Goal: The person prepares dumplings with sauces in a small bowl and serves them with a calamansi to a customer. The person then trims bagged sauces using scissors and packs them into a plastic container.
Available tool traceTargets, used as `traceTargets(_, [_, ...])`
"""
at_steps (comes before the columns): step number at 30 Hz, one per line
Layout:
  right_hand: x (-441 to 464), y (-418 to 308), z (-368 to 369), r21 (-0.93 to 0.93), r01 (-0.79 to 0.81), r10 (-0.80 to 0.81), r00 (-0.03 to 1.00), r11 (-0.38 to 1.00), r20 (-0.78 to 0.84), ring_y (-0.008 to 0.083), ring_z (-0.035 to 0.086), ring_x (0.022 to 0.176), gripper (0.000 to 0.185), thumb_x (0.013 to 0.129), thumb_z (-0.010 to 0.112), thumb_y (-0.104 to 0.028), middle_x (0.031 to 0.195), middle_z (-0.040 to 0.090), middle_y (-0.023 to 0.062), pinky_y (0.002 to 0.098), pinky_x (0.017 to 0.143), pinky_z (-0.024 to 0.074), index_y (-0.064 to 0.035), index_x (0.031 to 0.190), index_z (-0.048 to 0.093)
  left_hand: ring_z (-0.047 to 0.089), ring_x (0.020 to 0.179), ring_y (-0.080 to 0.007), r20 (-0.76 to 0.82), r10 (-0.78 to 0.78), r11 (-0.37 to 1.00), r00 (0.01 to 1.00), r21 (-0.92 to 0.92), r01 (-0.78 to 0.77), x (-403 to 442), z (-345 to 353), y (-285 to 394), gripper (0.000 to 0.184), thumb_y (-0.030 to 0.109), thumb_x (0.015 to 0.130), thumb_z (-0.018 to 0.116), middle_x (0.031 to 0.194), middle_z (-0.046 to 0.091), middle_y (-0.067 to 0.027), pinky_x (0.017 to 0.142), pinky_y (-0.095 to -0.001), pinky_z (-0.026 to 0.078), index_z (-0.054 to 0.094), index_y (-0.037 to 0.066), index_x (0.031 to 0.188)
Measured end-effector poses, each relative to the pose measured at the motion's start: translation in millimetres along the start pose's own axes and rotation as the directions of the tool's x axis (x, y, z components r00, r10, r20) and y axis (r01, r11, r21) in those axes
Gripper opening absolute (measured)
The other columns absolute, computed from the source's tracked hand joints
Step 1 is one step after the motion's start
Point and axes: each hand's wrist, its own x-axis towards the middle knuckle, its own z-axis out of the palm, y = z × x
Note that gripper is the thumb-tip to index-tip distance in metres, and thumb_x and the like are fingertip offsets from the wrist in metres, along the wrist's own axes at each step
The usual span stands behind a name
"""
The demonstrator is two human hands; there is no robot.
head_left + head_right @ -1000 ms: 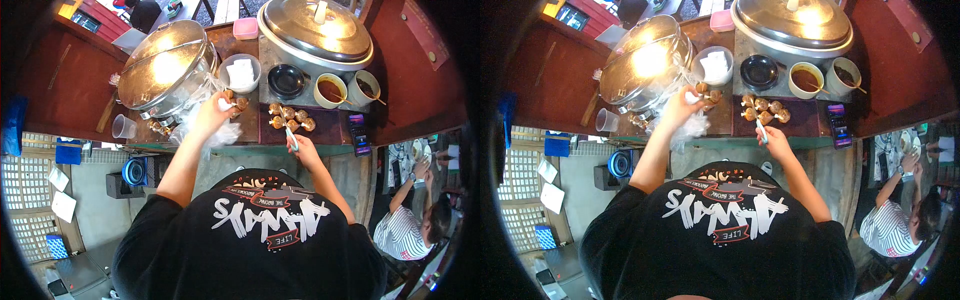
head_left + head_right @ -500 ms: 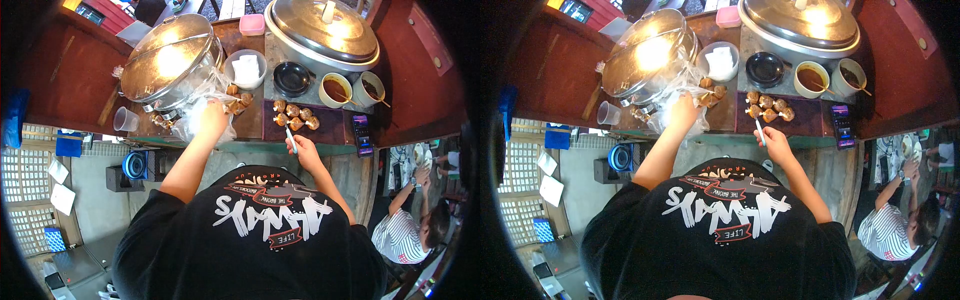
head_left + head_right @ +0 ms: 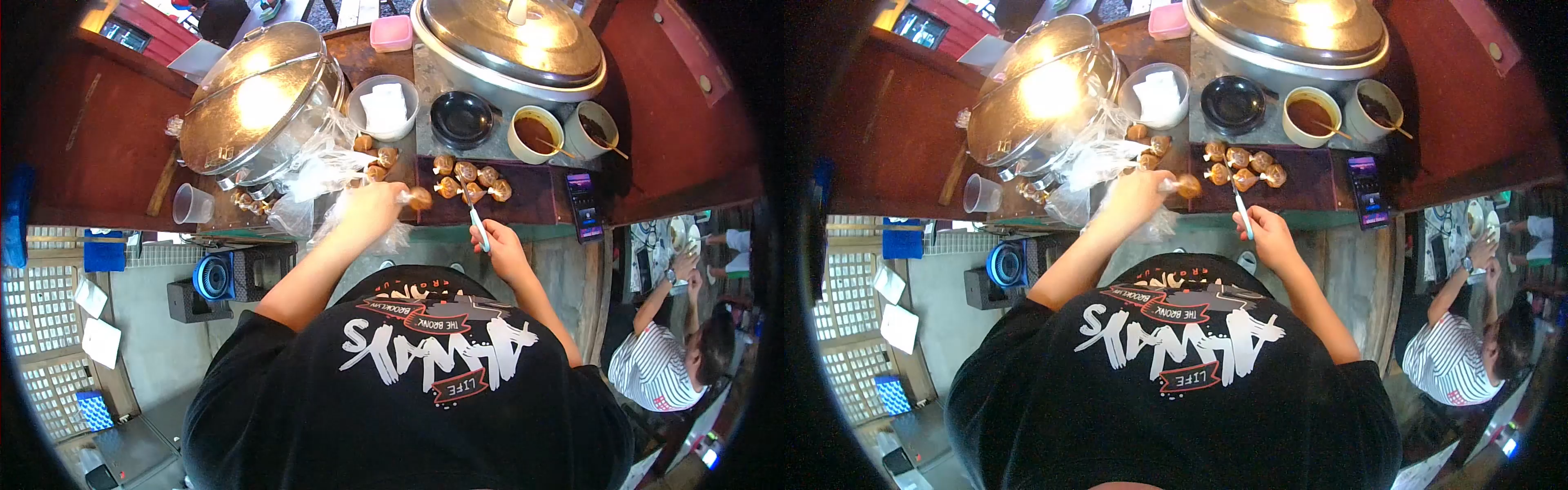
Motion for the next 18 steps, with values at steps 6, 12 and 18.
traceTargets(6, [-17,-8,6,0.093,-0.024,0.019,0.998,0.995,0.053,0.0072,0.051,0.063,0.031,0.088,0.061,-0.032,0.071,0.056,0.0002,0.0221,0.059,0.0403,-0.0027,0.079,0.059,0.064,0.081,-0.0352,-0.016,0.051,0.978,0.999,-0.204,-0.053,20,22,21,0.023,0.030,0.080,0.064,0.082,0.066,-0.0172,0.073,-0.0447,0.049,0.069,0.012,0.094])
traceTargets(12, [-15,14,24,0.098,-0.129,0.114,0.983,0.987,0.146,0.0062,0.050,0.062,0.034,0.089,0.058,-0.038,0.070,0.056,-0.0008,0.0212,0.057,0.0379,-0.0056,0.080,0.059,0.064,0.086,-0.0346,-0.073,0.016,0.986,0.997,-0.164,-0.028,31,35,7,0.032,0.032,0.079,0.068,0.092,0.067,-0.0168,0.075,-0.0442,0.049,0.064,0.015,0.105])
traceTargets(18, [-4,35,48,0.109,-0.225,0.191,0.948,0.968,0.256,0.0062,0.048,0.061,0.040,0.090,0.055,-0.046,0.066,0.055,-0.0011,0.0215,0.055,0.0342,-0.0073,0.080,0.060,0.064,0.088,-0.0339,0.029,0.006,0.975,1.000,-0.222,0.001,24,27,-14,0.032,0.033,0.076,0.069,0.088,0.067,-0.0172,0.077,-0.0441,0.049,0.066,0.010,0.098])
